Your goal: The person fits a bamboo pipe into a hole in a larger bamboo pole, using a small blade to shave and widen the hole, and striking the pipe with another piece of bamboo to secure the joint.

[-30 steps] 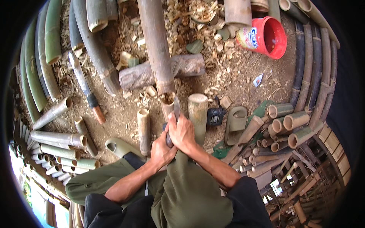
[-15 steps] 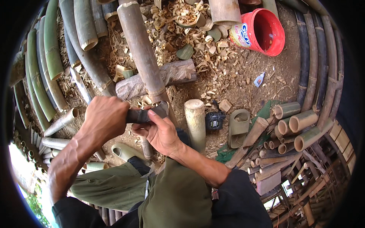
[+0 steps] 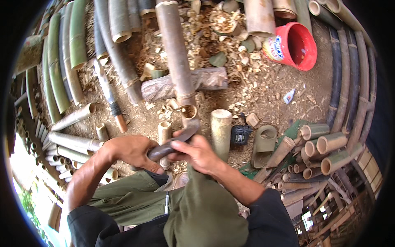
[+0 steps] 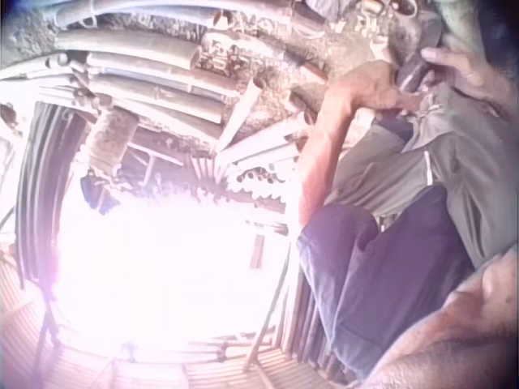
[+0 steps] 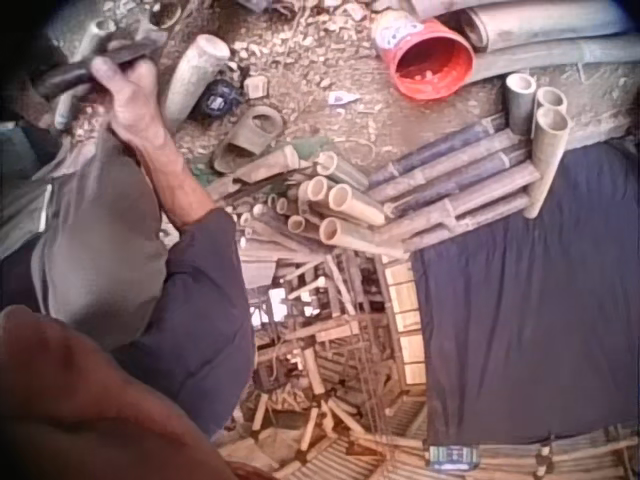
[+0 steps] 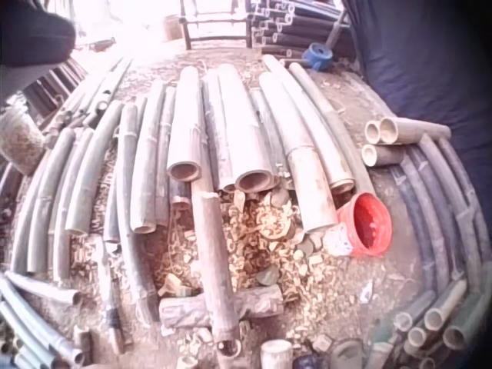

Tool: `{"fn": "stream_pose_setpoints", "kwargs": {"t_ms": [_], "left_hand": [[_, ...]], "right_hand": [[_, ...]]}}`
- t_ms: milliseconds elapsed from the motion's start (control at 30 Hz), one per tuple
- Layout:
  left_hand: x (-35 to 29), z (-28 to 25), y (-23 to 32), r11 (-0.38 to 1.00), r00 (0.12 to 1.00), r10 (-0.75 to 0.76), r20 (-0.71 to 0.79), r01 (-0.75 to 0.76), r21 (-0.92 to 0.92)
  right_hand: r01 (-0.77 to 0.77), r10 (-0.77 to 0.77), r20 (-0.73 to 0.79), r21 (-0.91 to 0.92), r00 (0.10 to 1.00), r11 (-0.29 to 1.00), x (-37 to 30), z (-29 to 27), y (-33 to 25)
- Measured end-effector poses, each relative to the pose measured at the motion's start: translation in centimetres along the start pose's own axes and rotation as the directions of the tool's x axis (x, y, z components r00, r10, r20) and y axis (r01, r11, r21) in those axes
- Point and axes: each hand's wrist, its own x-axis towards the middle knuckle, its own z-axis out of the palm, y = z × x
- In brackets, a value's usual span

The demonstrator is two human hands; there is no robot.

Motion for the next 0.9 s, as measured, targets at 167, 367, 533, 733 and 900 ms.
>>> {"fn": "stream_pose_setpoints", "kwargs": {"t_ms": [167, 367, 533, 733, 900], "left_hand": [[5.5, 9.5, -9.0, 0.935, 0.734, -0.348, -0.583, 0.223, -0.277], [11.9, 13.8, -9.0, 0.932, 0.558, -0.274, -0.783, -0.046, -0.359], [4.8, 10.7, -10.2, 0.357, 0.623, -0.038, -0.781, -0.722, -0.593], [-1.4, 8.3, -2.5, 0.393, 0.382, 0.194, -0.903, -0.874, -0.285], [-3.6, 9.6, 2.9, 0.241, 0.146, 0.177, -0.973, -0.965, -0.101]], "right_hand": [[0.032, -0.73, 0.05, -0.999, 0.681, -0.039, -0.6, -6.2, -8.3], [-0.438, -0.716, 0.074, -0.745, 0.694, -0.502, -1.0, -14.5, -14.2], [-0.211, -0.831, 0.104, -0.943, 0.546, -0.257, -5.4, -12.7, -4.4], [-0.194, -0.826, -0.049, -0.978, 0.562, -0.074, -8.3, -19.9, 13.2], [-0.325, -0.866, -0.038, -0.934, 0.498, -0.146, -5.9, -20.8, 16.7]]}}
